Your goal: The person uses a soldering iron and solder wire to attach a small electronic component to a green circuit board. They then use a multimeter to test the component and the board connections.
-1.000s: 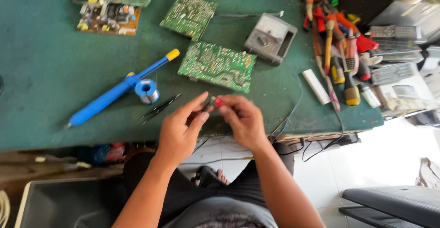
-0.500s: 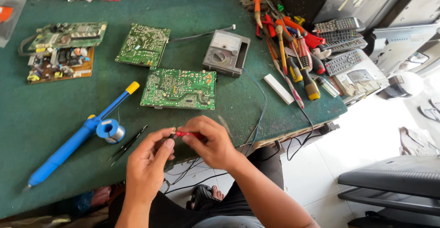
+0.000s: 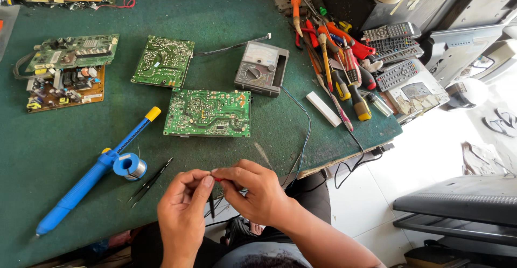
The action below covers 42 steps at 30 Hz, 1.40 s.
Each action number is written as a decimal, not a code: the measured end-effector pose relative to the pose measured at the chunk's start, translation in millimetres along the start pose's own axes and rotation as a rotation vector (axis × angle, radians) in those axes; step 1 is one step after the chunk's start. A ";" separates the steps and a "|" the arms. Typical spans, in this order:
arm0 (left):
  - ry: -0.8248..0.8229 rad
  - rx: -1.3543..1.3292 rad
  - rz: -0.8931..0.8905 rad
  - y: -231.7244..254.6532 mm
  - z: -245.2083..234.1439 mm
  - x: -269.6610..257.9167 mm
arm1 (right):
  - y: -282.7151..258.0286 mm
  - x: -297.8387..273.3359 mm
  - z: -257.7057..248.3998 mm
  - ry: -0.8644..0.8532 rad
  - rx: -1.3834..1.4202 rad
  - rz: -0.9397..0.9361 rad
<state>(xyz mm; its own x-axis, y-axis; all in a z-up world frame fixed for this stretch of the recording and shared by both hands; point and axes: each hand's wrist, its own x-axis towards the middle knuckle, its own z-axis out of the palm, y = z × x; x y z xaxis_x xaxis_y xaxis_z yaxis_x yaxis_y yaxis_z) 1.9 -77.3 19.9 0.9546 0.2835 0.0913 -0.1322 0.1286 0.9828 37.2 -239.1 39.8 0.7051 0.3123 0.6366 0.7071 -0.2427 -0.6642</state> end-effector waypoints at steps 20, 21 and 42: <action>0.103 0.022 -0.108 -13.2 8.5 32.4 | 10.6 15.8 0.6 -0.207 -0.449 0.097; 0.034 0.134 -0.086 -12.7 4.1 35.5 | 16.2 12.4 2.0 -0.201 -0.408 0.194; -0.575 0.900 0.188 -12.9 -72.9 69.3 | 172.2 94.5 -111.2 -0.124 -0.942 0.524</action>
<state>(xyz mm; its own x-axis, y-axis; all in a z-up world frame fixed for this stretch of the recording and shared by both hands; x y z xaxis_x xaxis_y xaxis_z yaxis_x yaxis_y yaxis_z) 50.3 9.9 1.8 0.9526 -0.2925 0.0841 -0.2693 -0.6814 0.6805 231.4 -353.6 29.2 0.9583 0.0420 0.2827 0.1131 -0.9641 -0.2402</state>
